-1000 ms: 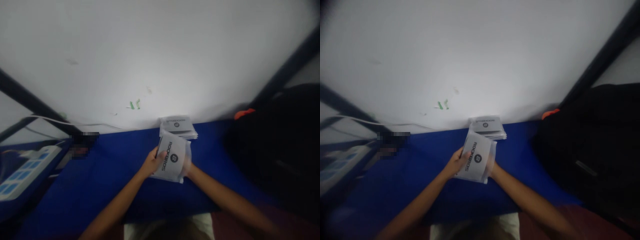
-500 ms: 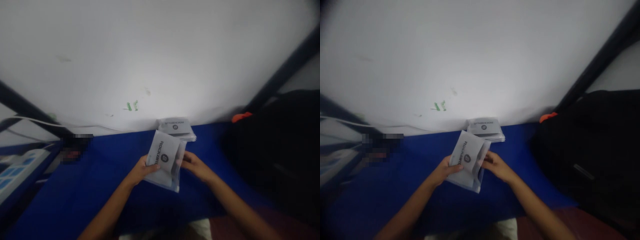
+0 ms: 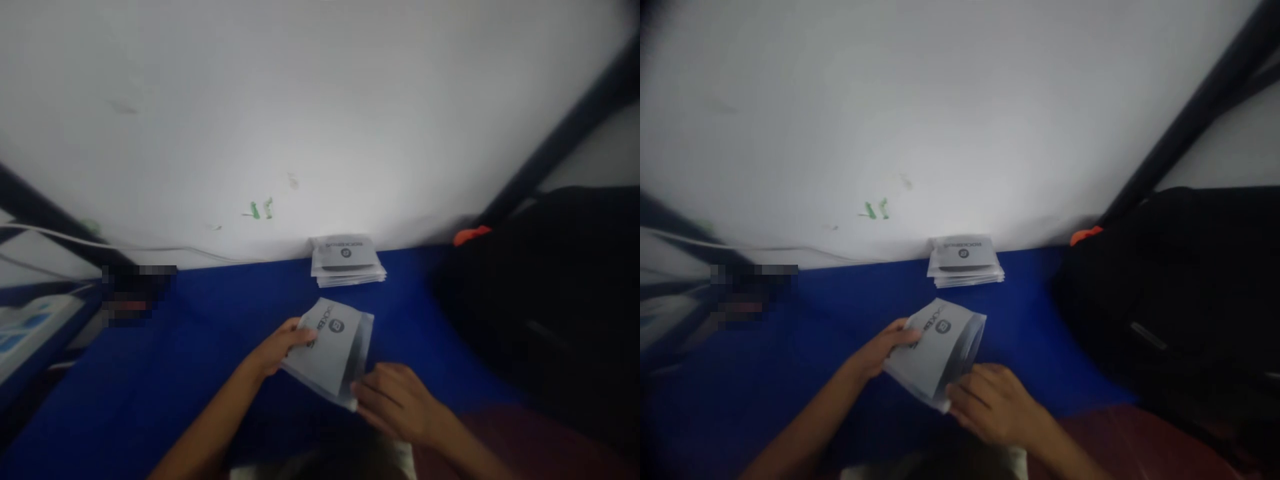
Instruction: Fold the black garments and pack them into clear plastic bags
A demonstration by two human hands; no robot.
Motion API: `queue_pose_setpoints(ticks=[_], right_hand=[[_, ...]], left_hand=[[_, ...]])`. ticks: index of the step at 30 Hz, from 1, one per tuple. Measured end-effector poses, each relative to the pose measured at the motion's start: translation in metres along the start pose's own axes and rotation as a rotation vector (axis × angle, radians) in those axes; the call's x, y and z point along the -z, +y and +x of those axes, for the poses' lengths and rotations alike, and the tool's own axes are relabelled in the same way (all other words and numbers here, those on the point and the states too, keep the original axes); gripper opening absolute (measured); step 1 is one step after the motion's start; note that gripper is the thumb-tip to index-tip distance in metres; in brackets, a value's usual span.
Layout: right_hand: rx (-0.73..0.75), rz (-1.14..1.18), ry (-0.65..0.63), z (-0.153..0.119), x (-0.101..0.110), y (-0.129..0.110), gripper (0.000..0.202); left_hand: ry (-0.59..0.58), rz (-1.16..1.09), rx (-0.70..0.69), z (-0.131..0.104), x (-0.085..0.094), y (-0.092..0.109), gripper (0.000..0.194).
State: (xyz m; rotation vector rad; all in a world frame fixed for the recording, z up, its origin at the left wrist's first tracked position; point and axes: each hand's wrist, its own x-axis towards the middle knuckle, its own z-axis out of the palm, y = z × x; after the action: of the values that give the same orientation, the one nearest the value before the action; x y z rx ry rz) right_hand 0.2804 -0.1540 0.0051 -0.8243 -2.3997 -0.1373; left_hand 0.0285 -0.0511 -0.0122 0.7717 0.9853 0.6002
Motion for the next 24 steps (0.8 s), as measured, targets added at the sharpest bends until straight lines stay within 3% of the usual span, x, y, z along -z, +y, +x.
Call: queue_pose_setpoints(ticks=[4, 8, 10, 12, 15, 19, 24], right_hand=[[-0.043, -0.023, 0.019, 0.0, -0.003, -0.003, 0.024], [-0.121, -0.039, 0.115, 0.001, -0.005, -0.001, 0.029], [-0.175, -0.061, 0.14, 0.004, -0.007, -0.002, 0.028], [-0.198, -0.071, 0.144, 0.007, -0.008, -0.004, 0.025], [-0.178, -0.058, 0.115, 0.012, -0.012, -0.008, 0.021], [-0.174, -0.075, 0.066, 0.014, -0.018, -0.012, 0.02], [-0.187, -0.106, 0.062, 0.014, -0.028, -0.007, 0.019]], left_hand=[[-0.064, -0.122, 0.016, 0.007, 0.001, 0.002, 0.034], [-0.249, -0.19, -0.037, 0.006, -0.006, 0.006, 0.065], [-0.336, -0.139, -0.111, 0.002, -0.013, 0.002, 0.071], [-0.409, -0.015, -0.15, -0.002, -0.021, -0.005, 0.065], [-0.516, 0.192, -0.072, -0.008, -0.032, -0.015, 0.051], [-0.499, 0.27, -0.014, -0.011, -0.039, -0.019, 0.049], [-0.419, 0.228, -0.082, -0.009, -0.041, -0.02, 0.041]])
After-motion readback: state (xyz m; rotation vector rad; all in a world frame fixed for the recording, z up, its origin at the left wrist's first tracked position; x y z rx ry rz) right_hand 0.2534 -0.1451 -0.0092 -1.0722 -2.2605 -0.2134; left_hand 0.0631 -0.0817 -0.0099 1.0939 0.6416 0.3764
